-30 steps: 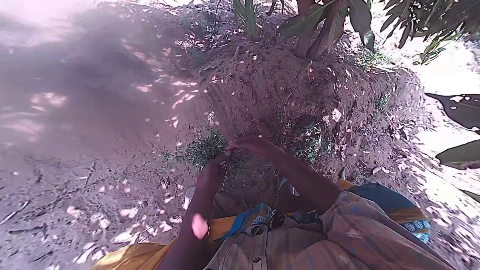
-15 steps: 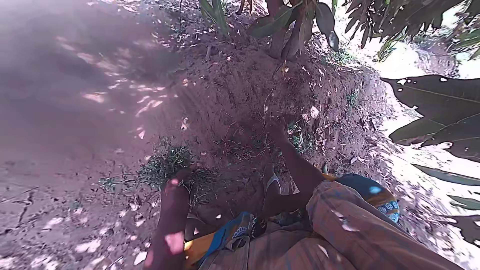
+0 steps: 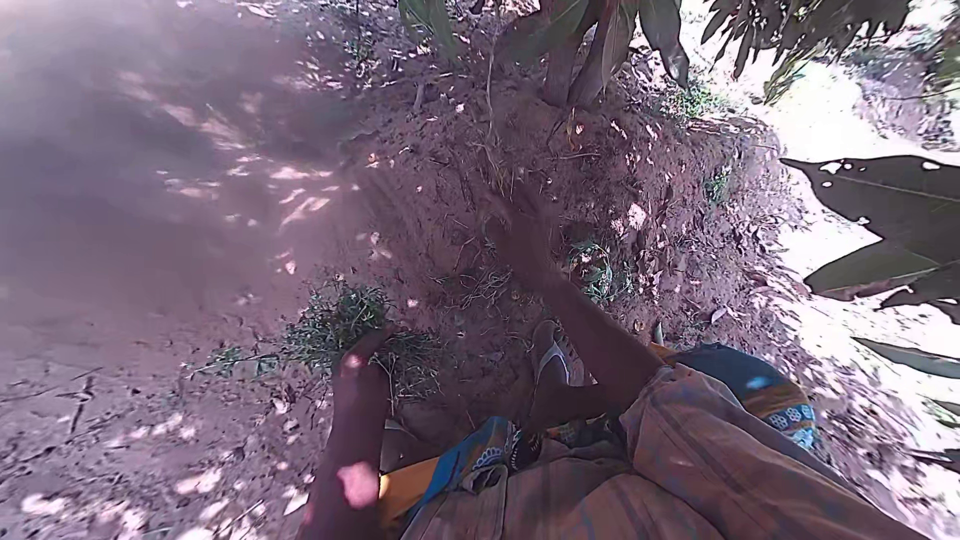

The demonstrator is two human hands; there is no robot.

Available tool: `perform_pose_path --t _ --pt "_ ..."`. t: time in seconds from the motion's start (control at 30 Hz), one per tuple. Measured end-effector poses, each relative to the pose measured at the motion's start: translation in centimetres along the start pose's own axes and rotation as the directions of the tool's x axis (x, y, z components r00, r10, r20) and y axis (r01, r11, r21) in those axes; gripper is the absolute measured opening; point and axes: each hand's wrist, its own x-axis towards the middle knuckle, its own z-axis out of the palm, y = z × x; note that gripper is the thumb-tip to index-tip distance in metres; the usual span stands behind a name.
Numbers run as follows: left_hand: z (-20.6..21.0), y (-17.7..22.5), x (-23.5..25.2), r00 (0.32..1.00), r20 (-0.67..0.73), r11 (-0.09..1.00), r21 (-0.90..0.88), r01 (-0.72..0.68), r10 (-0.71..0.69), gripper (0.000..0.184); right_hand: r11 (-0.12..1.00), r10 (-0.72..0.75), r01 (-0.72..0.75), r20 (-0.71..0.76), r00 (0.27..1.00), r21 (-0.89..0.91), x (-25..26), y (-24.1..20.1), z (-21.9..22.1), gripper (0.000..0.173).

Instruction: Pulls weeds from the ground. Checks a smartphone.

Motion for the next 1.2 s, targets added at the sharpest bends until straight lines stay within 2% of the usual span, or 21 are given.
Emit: perform_pose_path --t 0.03,0.07,0.1,0.13,0.17,0.2,0.23,0.27,0.37,0.47,0.53,0.57,0.63,0.7,0.77,0.83,0.9,0.97,1.03,1.13,1.2 --pt "0.0 0.0 0.0 1.0 -0.001 1.0 -0.001 -0.007 0.007 0.015 0.999 -0.005 0.01 0.092 0.996 -0.048 -1.1 0.2 1.1 0.035" --pt "0.0 -0.1 0.0 1.0 -0.001 1.0 0.0 -0.015 0.015 0.014 0.994 0.065 -0.038 0.283 0.957 -0.1 -2.5 0.3 2.0 0.036" --pt "0.0 0.0 0.0 1.0 0.001 1.0 0.001 -0.024 0.024 0.014 0.974 0.204 -0.115 0.526 0.826 -0.197 -3.8 -0.1 2.1 0.04" --pt "-0.1 0.0 -0.1 0.999 0.006 0.999 0.007 -0.037 0.037 0.014 0.934 0.351 -0.172 0.716 0.604 -0.313 -4.3 -0.7 1.9 0.048" --pt "0.0 0.1 -0.2 0.999 0.006 0.999 0.011 -0.044 0.044 0.014 0.9 0.435 -0.158 0.813 0.387 -0.406 -4.5 -1.0 2.0 0.052" --pt "0.0 0.3 -0.4 0.999 0.0 0.999 0.019 -0.05 0.05 0.013 0.896 0.444 -0.123 0.862 0.244 -0.427 -4.8 -0.6 2.6 0.05" --pt "0.2 0.4 -0.5 0.999 -0.011 0.998 0.026 -0.049 0.05 0.012 0.912 0.41 -0.081 0.896 0.169 -0.402 -4.8 -0.1 3.0 0.043" --pt "0.3 0.5 -0.6 0.999 -0.024 0.998 0.031 -0.047 0.047 0.012 0.934 0.358 -0.068 0.923 0.143 -0.352 -4.3 0.2 3.0 0.038" --pt "0.3 0.6 -0.7 0.999 -0.033 0.998 0.063 -0.028 0.03 0.013 0.94 0.298 -0.249 0.918 0.261 -0.234 -1.9 0.2 0.9 0.035" --pt "0.2 0.9 -0.8 0.996 -0.092 0.998 0.066 0.006 0.0 0.011 0.826 0.447 -0.542 0.766 0.462 -0.155 -0.9 2.6 -1.0 0.033" --pt "0.1 1.5 -0.9 0.982 -0.186 0.997 0.072 0.038 -0.024 0.01 0.764 0.586 -0.616 0.609 0.535 -0.194 -1.3 4.3 -1.9 0.036" --pt "-0.1 1.8 -0.8 0.97 -0.241 0.996 0.079 0.047 -0.027 0.011 0.739 0.638 -0.627 0.551 0.538 -0.244 -1.7 5.1 -2.4 0.037" --pt "-1.1 2.5 0.0 0.941 -0.338 0.993 0.119 0.019 0.022 0.02 0.696 0.702 -0.613 0.533 0.472 -0.374 -2.5 6.7 -3.3 0.044" --pt "-2.5 3.6 1.0 0.898 -0.427 0.991 0.115 -0.067 0.111 0.032 0.667 0.74 -0.58 0.503 0.445 -0.468 -2.5 6.9 -3.6 0.045" --pt "-3.2 4.3 1.7 0.831 -0.533 0.986 0.123 -0.113 0.161 0.046 0.7 0.715 -0.552 0.45 0.536 -0.454 -2.0 5.3 -3.5 0.043" --pt "-3.2 4.4 1.5 0.845 -0.501 0.979 0.167 -0.118 0.188 0.061 0.817 0.575 -0.463 0.427 0.698 -0.344 -1.5 4.0 -2.2 0.036" --pt "-2.3 3.8 1.1 0.879 -0.407 0.95 0.278 -0.141 0.25 0.048 0.905 0.426 -0.35 0.5 0.754 -0.244 -1.4 3.0 -0.2 0.031" --pt "-1.8 2.8 1.0 0.905 -0.32 0.94 0.281 -0.192 0.281 0.04 0.938 0.337 -0.3 0.658 0.674 -0.174 -2.5 2.2 2.0 0.029" --pt "-1.3 2.5 1.0 0.919 -0.286 0.952 0.223 -0.212 0.271 0.032 0.962 0.275 -0.167 0.777 0.567 -0.218 -4.8 1.4 4.2 0.033" --pt "-0.6 2.8 0.4 0.938 -0.286 0.975 0.156 -0.156 0.196 0.03 0.934 0.358 -0.14 0.841 0.407 -0.329 -6.9 0.0 5.4 0.054" --pt "-0.8 2.2 0.7 0.942 -0.288 0.983 0.115 -0.143 0.171 0.027 0.909 0.416 -0.18 0.856 0.308 -0.376 -6.3 0.1 4.8 0.05"
